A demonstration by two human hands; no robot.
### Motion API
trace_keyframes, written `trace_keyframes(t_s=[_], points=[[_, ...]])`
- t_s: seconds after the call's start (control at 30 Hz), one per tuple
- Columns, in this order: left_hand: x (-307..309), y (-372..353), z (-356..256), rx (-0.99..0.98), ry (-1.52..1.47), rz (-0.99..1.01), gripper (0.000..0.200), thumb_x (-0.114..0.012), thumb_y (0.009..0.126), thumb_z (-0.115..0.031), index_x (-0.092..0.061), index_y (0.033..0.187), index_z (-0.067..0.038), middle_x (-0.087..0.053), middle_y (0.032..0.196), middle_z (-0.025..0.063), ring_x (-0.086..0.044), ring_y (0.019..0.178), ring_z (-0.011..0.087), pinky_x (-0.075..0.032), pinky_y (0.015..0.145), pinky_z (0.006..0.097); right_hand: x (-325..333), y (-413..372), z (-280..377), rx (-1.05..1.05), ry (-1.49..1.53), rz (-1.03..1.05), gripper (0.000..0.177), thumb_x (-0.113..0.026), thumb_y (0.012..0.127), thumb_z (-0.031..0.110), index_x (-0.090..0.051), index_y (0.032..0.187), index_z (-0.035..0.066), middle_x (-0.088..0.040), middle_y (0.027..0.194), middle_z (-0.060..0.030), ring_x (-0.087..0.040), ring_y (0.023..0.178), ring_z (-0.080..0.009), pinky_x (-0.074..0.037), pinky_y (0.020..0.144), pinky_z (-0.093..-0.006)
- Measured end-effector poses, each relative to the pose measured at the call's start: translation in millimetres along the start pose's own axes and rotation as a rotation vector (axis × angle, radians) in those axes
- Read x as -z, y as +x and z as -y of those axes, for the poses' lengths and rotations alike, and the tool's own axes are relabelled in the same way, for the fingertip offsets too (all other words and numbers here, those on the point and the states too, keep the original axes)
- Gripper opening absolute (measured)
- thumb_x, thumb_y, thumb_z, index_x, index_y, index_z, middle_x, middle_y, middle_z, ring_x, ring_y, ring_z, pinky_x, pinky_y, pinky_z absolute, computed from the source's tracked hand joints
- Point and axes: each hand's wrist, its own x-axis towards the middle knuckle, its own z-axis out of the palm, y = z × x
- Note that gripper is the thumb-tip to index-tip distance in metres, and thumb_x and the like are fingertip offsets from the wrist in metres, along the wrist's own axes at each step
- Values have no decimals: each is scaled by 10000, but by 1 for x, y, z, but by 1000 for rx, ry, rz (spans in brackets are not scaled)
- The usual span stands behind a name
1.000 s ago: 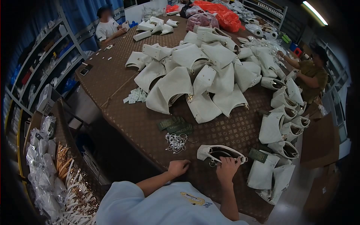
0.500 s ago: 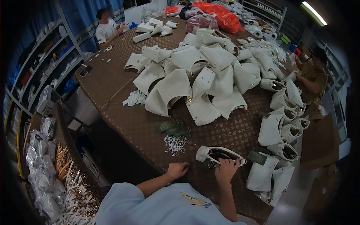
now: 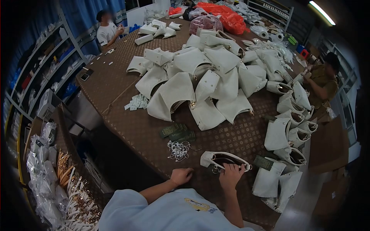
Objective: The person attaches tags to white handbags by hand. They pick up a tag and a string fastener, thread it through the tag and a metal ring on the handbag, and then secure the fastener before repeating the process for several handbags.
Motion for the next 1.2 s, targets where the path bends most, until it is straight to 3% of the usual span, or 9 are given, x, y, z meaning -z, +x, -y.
trace_keyframes(t_s=[0.97, 1.07, 1.17, 1.2], points=[[-2, -1, 2, 7, 12, 29, 164, -568, 784, -248, -599, 922, -164, -624, 697, 75, -613, 628, 267, -477, 521, 385, 4, -2, 3, 6, -9, -14, 219, -656, 655, 105, -617, 870, 102, -593, 802, -26, -532, 882, -206, -261, 994, -516], [-2, 0, 2, 12, 11, 40, 161, -569, 784, -246, -599, 922, -167, -624, 696, 73, -614, 633, 264, -477, 522, 383, 14, -4, 3, -3, -5, 78, 157, -655, 693, 138, -617, 840, 96, -614, 765, -32, -559, 827, -218, -281, 967, -491], [0, -2, 3, -4, -11, 31, 158, -567, 785, -243, -601, 922, -172, -624, 697, 70, -615, 639, 261, -478, 525, 380, 33, -11, 2, -61, 16, 253, 111, -633, 744, 193, -600, 776, 92, -621, 695, -66, -591, 705, -258, -367, 857, -456], [1, -2, 3, -19, -34, 4, 156, -566, 785, -241, -603, 922, -175, -623, 698, 69, -615, 642, 260, -478, 526, 380, 43, -14, 2, -142, -11, 321, 130, -620, 757, 213, -584, 751, 88, -611, 665, -86, -589, 657, -286, -395, 769, -453]])
